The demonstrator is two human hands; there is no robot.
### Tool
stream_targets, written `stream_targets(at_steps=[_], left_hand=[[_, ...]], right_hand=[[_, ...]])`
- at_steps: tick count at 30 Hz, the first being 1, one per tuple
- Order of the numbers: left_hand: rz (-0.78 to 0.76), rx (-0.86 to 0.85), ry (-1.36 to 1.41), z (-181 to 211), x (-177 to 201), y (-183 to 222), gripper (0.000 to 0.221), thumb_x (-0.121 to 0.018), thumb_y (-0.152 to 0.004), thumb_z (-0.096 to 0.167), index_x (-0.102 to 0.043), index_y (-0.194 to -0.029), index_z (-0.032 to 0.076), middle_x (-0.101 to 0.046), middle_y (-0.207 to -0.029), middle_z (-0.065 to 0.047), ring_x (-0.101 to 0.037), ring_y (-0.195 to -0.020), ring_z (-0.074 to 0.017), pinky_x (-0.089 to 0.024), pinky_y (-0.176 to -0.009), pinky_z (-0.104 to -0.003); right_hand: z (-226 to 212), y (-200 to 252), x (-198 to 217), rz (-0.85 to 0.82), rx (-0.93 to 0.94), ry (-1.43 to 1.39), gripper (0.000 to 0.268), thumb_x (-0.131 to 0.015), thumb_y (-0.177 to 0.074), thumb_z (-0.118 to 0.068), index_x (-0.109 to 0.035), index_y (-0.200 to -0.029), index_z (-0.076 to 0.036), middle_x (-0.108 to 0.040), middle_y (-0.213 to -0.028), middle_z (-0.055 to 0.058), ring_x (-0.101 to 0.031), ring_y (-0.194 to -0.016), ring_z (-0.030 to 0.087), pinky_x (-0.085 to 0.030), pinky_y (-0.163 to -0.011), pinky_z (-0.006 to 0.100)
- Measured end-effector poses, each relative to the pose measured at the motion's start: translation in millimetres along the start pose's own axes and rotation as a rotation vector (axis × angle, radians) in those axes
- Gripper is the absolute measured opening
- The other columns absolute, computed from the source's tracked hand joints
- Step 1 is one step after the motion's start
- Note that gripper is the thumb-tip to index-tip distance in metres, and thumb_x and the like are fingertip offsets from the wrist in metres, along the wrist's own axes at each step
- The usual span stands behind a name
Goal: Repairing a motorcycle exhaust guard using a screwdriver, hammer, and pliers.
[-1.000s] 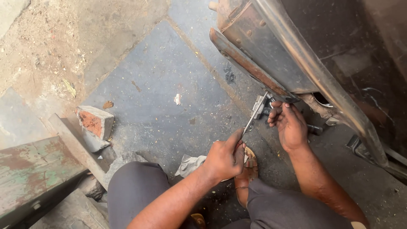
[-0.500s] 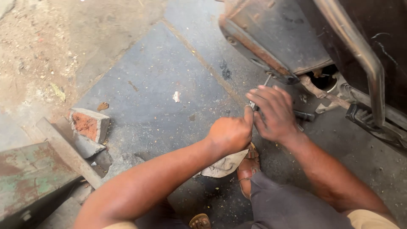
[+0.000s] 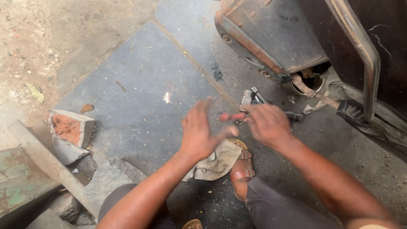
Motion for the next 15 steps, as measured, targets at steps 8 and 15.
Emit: stream_targets(at_steps=[8,15], left_hand=[[-0.468,1.113,1.176,-5,-122,-28,0.059,-0.049,-0.101,0.053,-0.066,-0.118,-0.001,-0.073,-0.097,-0.006,-0.067,-0.079,-0.0146,-0.056,-0.069,-0.032],[-0.382,0.979,1.140,12,-140,-49,0.036,-0.050,-0.106,0.029,-0.067,-0.117,0.000,-0.059,-0.073,0.000,-0.056,-0.053,-0.0097,-0.048,-0.047,-0.027]], right_hand=[[36,35,17,0.184,-0.320,0.260,0.042,-0.067,-0.100,-0.033,-0.069,-0.139,-0.018,-0.060,-0.093,0.001,-0.054,-0.088,0.022,-0.038,-0.079,0.040],[44,31,31,0.201,-0.402,0.210,0.041,-0.073,-0.098,-0.032,-0.071,-0.137,-0.019,-0.060,-0.094,0.000,-0.056,-0.090,0.022,-0.043,-0.082,0.039]])
Point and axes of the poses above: each hand's wrist, its own y-axis away from the middle knuckle, its own x-axis out of the back of the hand, z = x × y, the point moved 4 cm from there along -y, towards the middle knuckle
